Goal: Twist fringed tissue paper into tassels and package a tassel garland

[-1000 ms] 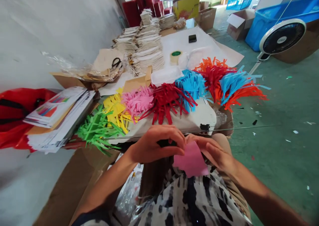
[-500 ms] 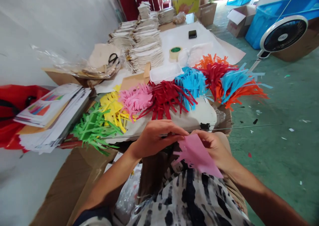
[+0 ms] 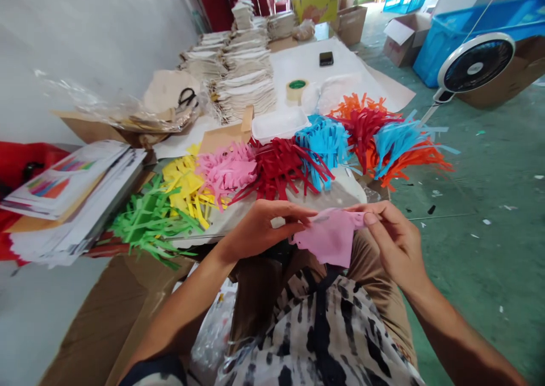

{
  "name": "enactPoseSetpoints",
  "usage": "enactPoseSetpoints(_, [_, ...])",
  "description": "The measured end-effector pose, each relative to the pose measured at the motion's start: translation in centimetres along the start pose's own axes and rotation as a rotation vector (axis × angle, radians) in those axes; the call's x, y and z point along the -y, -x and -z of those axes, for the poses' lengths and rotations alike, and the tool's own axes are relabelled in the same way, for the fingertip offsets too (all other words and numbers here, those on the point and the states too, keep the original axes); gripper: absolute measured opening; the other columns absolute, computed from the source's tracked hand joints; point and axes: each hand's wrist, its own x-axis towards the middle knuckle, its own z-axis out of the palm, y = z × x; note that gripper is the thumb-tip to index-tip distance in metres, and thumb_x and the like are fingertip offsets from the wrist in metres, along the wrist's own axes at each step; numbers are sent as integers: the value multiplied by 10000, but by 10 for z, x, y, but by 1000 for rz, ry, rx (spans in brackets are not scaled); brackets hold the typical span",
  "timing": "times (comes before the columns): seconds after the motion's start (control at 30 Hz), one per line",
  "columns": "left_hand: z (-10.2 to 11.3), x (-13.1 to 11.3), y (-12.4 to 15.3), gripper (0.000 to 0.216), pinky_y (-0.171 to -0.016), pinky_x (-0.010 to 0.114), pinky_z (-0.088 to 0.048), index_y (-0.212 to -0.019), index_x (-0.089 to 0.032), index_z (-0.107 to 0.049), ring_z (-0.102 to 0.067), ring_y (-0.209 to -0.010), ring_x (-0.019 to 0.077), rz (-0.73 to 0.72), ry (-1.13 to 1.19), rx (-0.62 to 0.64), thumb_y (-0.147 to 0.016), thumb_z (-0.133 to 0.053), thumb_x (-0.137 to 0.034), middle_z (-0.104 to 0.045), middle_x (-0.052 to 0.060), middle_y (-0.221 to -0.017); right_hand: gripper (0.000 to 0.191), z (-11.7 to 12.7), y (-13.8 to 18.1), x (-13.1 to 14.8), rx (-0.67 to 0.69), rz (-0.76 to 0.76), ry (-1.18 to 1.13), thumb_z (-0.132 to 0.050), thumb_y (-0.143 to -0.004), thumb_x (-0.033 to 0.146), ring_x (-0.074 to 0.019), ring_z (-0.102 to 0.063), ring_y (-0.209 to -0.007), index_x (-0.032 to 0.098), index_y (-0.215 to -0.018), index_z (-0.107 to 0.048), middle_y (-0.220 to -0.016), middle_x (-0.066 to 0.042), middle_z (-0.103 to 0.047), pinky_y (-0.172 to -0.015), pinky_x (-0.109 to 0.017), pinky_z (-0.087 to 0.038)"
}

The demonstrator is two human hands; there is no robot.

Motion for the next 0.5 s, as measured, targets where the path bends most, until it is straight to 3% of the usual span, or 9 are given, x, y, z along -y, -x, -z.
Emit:
enactPoseSetpoints(0.1, [7, 3, -6, 198, -806, 266, -613, -1130, -176, -820, -777, -902, 183, 42, 24, 89, -993, -687, -229, -829, 93, -978, 244, 0, -1, -2, -52, -64, -41, -587, -1065, 465, -200, -644, -788, 272, -922, -631, -892, -20, -701, -709, -332, -507])
enactPoseSetpoints(0.17, [10, 5, -12, 219, -818, 282, -602, -1146, -177, -810, -758, -926, 192, 31, 37, 114, -1008, -654, -246, -812, 104, -1003, 251, -3, -3, -3, -89, -85, -35, -591, -1059, 487, -179, -552, -667, 277, -922, -601, -781, 5, -600, -626, -325, -463])
enactPoseSetpoints(0.33, [8, 10, -35, 337, -670, 255, -550, -1349, -207, -705, -686, -797, 156, -23, 17, -3, -1076, -534, -307, -759, 89, -1014, 241, -7, -17, -10, -186, -18, 77, -576, -1062, 502, -194, -508, -692, 284, -963, -598, -825, -13, -554, -624, -354, -420])
enactPoseSetpoints(0.43, [8, 22, -55, 330, -655, 242, -535, -1370, -221, -676, -666, -736, 127, -58, -202, -45, -1075, -542, -280, -762, 61, -1065, 267, -7, -35, -23, -198, -27, 140, -556, -1064, 524, -199, -541, -692, 280, -963, -593, -820, -20, -598, -631, -357, -419])
enactPoseSetpoints(0.5, [10, 32, -66, 305, -727, 267, -566, -1334, -214, -695, -712, -816, 156, -42, -490, -83, -1047, -596, -247, -765, 76, -1126, 290, -6, -48, -37, -156, -85, 175, -542, -1060, 545, -204, -586, -672, 271, -978, -587, -802, -25, -659, -622, -351, -426])
